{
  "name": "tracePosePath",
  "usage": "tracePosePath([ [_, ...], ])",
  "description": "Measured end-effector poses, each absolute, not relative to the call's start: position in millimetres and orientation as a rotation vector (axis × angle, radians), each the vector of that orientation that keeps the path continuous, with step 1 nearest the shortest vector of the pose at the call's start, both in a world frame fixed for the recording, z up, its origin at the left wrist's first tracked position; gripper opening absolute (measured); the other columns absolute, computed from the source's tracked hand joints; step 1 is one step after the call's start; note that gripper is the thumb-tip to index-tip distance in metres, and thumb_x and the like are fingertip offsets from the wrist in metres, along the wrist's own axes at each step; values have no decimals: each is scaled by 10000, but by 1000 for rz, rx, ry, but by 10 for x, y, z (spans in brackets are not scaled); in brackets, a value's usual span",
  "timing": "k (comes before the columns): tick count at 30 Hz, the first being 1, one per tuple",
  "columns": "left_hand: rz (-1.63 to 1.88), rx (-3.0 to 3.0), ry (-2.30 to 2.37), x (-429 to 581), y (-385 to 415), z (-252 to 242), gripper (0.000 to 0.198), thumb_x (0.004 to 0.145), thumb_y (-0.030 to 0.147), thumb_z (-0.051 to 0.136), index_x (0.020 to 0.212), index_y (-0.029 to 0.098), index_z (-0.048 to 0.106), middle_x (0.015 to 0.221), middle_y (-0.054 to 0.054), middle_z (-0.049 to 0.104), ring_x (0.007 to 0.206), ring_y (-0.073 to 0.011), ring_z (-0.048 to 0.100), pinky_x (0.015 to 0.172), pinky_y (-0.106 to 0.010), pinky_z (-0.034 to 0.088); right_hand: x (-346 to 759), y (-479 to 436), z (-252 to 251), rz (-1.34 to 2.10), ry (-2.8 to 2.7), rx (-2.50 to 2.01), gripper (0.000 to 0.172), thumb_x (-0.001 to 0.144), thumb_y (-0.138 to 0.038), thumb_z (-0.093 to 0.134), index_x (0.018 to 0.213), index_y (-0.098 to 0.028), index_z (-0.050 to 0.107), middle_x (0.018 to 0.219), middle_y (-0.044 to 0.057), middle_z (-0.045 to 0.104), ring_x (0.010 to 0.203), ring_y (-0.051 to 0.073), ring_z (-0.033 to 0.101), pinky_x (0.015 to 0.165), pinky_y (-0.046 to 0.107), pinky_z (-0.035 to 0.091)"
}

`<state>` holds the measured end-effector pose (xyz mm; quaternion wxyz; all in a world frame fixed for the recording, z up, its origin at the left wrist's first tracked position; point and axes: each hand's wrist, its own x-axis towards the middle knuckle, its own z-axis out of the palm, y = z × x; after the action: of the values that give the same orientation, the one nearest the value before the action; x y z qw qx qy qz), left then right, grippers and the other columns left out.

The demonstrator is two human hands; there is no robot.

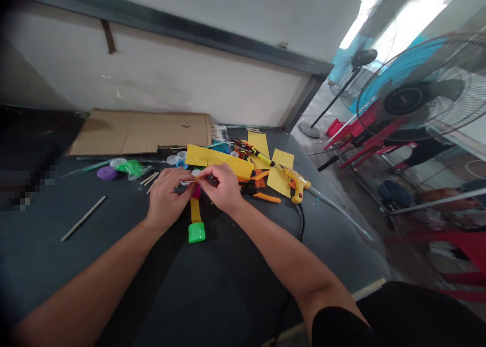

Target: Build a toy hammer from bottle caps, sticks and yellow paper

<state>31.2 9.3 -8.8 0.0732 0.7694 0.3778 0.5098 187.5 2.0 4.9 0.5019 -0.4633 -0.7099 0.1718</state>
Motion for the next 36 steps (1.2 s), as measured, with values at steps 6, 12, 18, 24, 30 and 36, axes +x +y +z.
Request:
tracePosePath([
  [6,1526,2288,1179,322,78,-82,75,814,139,589,790,210,590,800,-20,677,807,-182,604,788,-361,474,1834,44,6,614,-1593,-1146,92,771,-199,630,809,-202,546,741,-17,565,584,100,461,532,238,399],
  [12,1528,2229,1254,320,71,-125,37,816,170,609,819,206,603,811,-21,678,857,-193,606,791,-348,485,1845,39,-6,502,-1655,-1155,86,787,-201,614,799,-209,529,769,-7,569,622,111,479,569,245,422],
  [18,1561,2266,1214,323,71,-133,60,810,142,606,818,202,600,808,-25,676,849,-195,599,782,-343,486,1854,19,43,296,-1776,-1087,57,809,-161,595,794,-207,627,727,6,616,708,154,537,669,296,450],
  [24,1564,2310,1224,325,66,-112,60,818,149,605,814,208,592,797,-22,672,837,-195,601,778,-350,488,1844,12,36,296,-1751,-1127,66,805,-170,612,808,-208,665,752,14,650,761,169,569,682,304,461],
  [30,1553,2309,1229,328,66,-105,58,820,152,601,816,210,596,805,-25,678,836,-195,598,790,-365,488,1840,15,63,329,-1759,-1175,72,800,-172,616,760,-202,667,725,15,650,755,170,568,687,312,455],
  [36,1567,2319,1219,326,65,-103,61,819,149,602,820,210,595,801,-24,673,830,-193,592,778,-355,487,1848,27,70,338,-1758,-1172,76,797,-180,624,737,-201,666,701,7,642,729,164,561,691,311,449],
])
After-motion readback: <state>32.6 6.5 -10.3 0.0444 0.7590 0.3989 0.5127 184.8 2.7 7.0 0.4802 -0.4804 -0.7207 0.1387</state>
